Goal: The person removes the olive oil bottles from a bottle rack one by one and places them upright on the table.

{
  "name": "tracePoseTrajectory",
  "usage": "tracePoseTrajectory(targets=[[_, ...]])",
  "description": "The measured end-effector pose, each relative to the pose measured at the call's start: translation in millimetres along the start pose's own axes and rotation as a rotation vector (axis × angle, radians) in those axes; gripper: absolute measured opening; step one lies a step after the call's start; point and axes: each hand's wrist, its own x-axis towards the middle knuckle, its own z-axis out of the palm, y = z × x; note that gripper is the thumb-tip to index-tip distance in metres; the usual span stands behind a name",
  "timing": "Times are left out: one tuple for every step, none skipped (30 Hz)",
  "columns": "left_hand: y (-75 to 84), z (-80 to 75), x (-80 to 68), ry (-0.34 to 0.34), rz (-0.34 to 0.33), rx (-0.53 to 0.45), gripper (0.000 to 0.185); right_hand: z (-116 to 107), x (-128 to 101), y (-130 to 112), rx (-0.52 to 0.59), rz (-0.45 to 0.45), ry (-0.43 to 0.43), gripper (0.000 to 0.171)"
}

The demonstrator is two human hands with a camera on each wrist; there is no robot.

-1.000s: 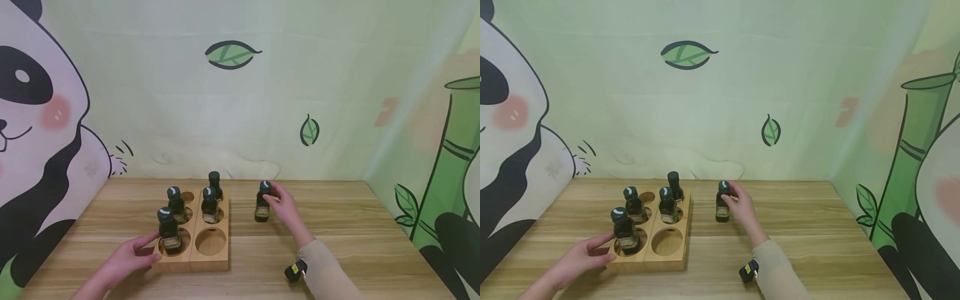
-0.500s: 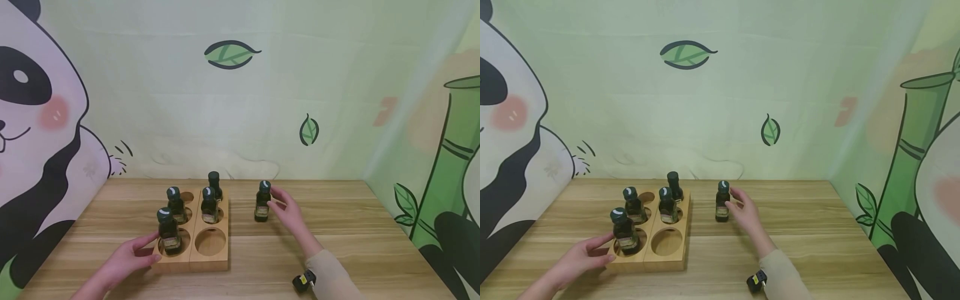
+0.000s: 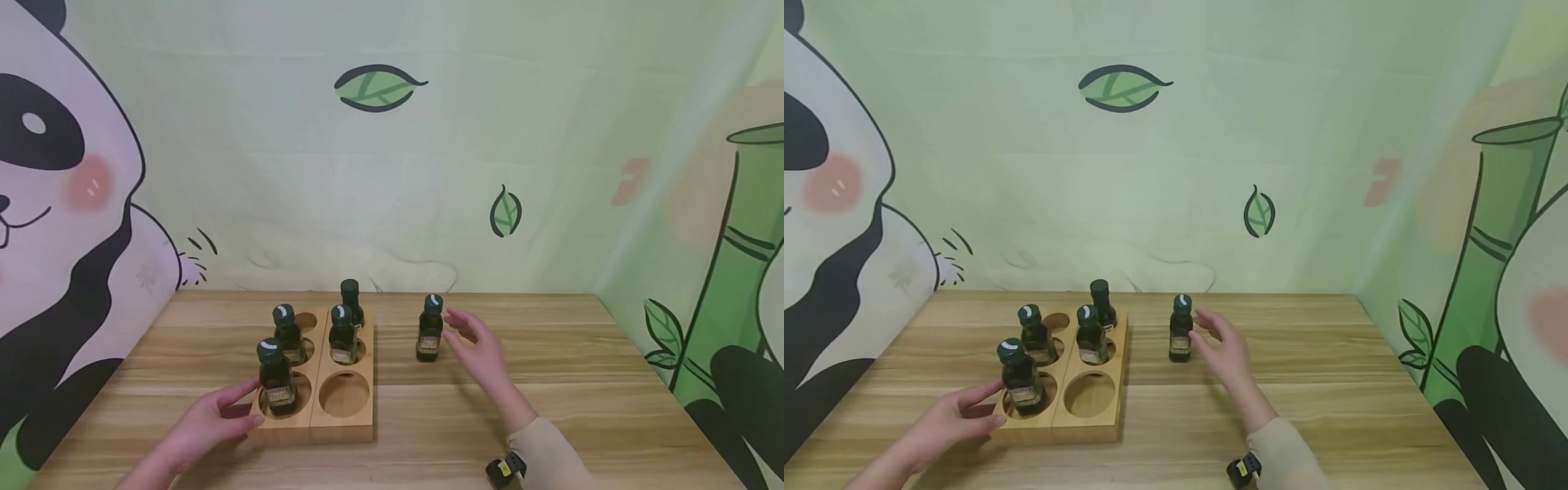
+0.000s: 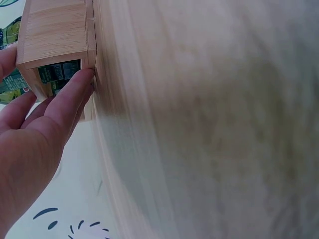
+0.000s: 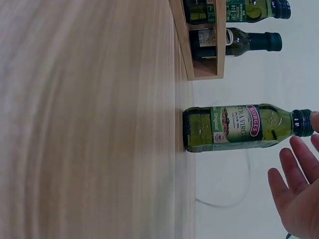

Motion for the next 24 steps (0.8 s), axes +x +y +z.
tracePoseTrajectory(targets=[[0.1, 0.1, -0.2, 0.003, -0.001, 0.004, 0.075, 0.4, -0.5, -1.1, -0.009, -0.006, 0.006, 0.043], [0.2, 0.1, -0.1, 0.004, 0.002, 0.005, 0.074, 0.8, -1.0, -2.6, -0.016, -0.011, 0.01, 0.042], [0.3, 0.1, -0.1, 0.005, 0.003, 0.006, 0.074, 1.2, -1.5, -3.9, -0.019, -0.017, 0.012, 0.042], [0.3, 0.2, 0.0, 0.005, 0.006, 0.005, 0.074, 1.7, -1.8, -5.6, -0.022, -0.02, 0.012, 0.041], [0.3, 0.3, 0.0, 0.006, 0.01, 0.004, 0.074, 2.4, -2.2, -7.4, -0.022, -0.022, 0.01, 0.041], [0.2, 0.4, 0.0, 0.007, 0.013, 0.003, 0.074, 3.0, -2.8, -9.2, -0.015, -0.027, 0.007, 0.041], [0.1, 0.4, 0.0, 0.007, 0.015, 0.004, 0.074, 3.8, -3.2, -10.7, -0.013, -0.028, 0.004, 0.04], [0.0, 0.5, 0.1, 0.007, 0.017, 0.001, 0.074, 4.7, -3.7, -11.9, -0.005, -0.031, 0.001, 0.04], [-0.2, 0.4, 0.2, 0.007, 0.019, 0.0, 0.074, 5.8, -4.4, -13.2, -0.002, -0.034, -0.004, 0.04], [-0.3, 0.5, 0.3, 0.007, 0.021, 0.002, 0.074, 7.0, -5.2, -14.4, -0.001, -0.035, -0.007, 0.04], [-0.5, 0.5, 0.5, 0.006, 0.022, 0.002, 0.074, 8.4, -5.9, -15.2, 0.001, -0.037, -0.01, 0.039], [-0.6, 0.5, 0.5, 0.006, 0.021, 0.004, 0.074, 9.9, -6.7, -15.9, 0.004, -0.043, -0.013, 0.039], [-0.6, 0.4, 0.5, 0.006, 0.019, 0.007, 0.074, 11.6, -7.6, -16.6, 0.003, -0.047, -0.017, 0.039], [-0.5, 0.3, 0.5, 0.005, 0.017, 0.007, 0.074, 13.5, -8.5, -17.3, 0.005, -0.052, -0.022, 0.039], [-0.3, 0.3, 0.5, 0.005, 0.015, 0.009, 0.074, 15.4, -9.3, -18.0, 0.006, -0.057, -0.027, 0.039], [-0.2, 0.2, 0.4, 0.004, 0.013, 0.012, 0.074, 17.6, -10.1, -18.2, 0.01, -0.067, -0.031, 0.039], [0.0, 0.0, 0.3, 0.004, 0.012, 0.013, 0.074, 19.9, -10.8, -18.5, 0.012, -0.074, -0.037, 0.04], [0.2, -0.1, 0.3, 0.004, 0.013, 0.014, 0.074, 22.3, -11.5, -19.2, 0.015, -0.08, -0.041, 0.04], [0.4, -0.1, 0.2, 0.003, 0.014, 0.013, 0.074, 24.8, -12.1, -19.6, 0.016, -0.085, -0.047, 0.039], [0.6, -0.2, 0.2, 0.002, 0.015, 0.013, 0.074, 27.3, -12.7, -20.0, 0.019, -0.089, -0.052, 0.039], [0.7, -0.2, 0.2, 0.002, 0.019, 0.014, 0.074, 30.0, -13.1, -20.2, 0.022, -0.095, -0.057, 0.039], [0.7, -0.2, 0.1, 0.002, 0.021, 0.016, 0.074, 32.5, -13.6, -20.6, 0.021, -0.1, -0.062, 0.039], [0.8, -0.2, 0.1, 0.002, 0.023, 0.016, 0.073, 35.2, -14.1, -21.2, 0.024, -0.099, -0.069, 0.039], [0.8, -0.2, 0.0, 0.002, 0.024, 0.015, 0.073, 37.9, -14.6, -21.4, 0.028, -0.101, -0.076, 0.039]])
